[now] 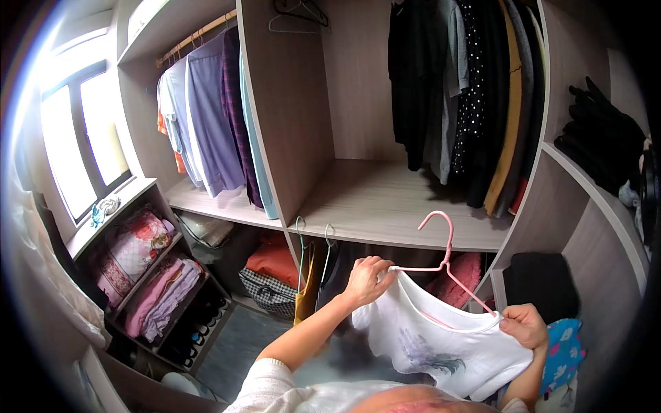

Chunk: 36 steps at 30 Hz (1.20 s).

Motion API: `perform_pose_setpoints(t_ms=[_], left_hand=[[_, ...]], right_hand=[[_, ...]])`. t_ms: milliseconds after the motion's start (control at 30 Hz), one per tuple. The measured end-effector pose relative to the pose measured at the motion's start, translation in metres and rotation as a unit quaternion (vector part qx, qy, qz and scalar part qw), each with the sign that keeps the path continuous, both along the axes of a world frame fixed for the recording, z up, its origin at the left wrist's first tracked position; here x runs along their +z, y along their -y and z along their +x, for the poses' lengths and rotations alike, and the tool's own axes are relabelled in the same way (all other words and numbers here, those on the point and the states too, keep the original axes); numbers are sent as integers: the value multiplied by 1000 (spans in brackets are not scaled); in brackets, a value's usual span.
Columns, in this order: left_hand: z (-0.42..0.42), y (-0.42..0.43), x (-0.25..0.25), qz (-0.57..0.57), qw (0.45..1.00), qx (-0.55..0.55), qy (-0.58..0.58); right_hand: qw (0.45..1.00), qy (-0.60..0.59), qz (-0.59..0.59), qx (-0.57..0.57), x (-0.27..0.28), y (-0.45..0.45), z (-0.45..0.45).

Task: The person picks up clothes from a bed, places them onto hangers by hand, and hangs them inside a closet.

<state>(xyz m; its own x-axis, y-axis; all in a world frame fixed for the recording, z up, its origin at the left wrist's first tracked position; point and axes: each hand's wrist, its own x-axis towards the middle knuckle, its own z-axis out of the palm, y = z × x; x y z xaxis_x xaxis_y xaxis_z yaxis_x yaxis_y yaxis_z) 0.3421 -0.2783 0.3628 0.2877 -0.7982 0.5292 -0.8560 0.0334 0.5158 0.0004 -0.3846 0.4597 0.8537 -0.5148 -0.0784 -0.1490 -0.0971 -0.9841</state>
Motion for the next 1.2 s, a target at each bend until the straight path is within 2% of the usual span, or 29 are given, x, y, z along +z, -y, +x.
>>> perform_pose_setpoints(t_ms=[167,267,567,733,800,833,867,967,1133,1200], left_hand=[[2,0,2,-40,998,-42,-16],[0,-3,15,-59,986,-104,-119],[-3,-13,34,-100,982,-125,-101],[7,-14,30,-87,977,-123,-151],[11,-18,33,-50,980,-97,-165],[15,-19,31,-52,975,-90,-196],[19,-20,26,-54,969,-83,-226],[31,-19,8,-77,938,-110,-320],[27,-26,8,-42,938,-79,-335],[29,-26,6,-37,942,-67,-327]], right_hand=[[1000,6,5,-19,10,-7,-3],[1000,2,-17,-18,9,-2,-12],[999,25,-23,-18,11,-1,-19],[996,-17,-82,-26,13,-4,-16],[994,-27,-100,-32,6,0,-17],[991,-17,-132,-31,-1,5,-20],[994,-3,-104,-38,-1,3,-18],[987,0,-141,-78,-7,5,-21],[970,1,-224,-95,-9,4,-10],[970,11,-221,-100,-10,4,-6]])
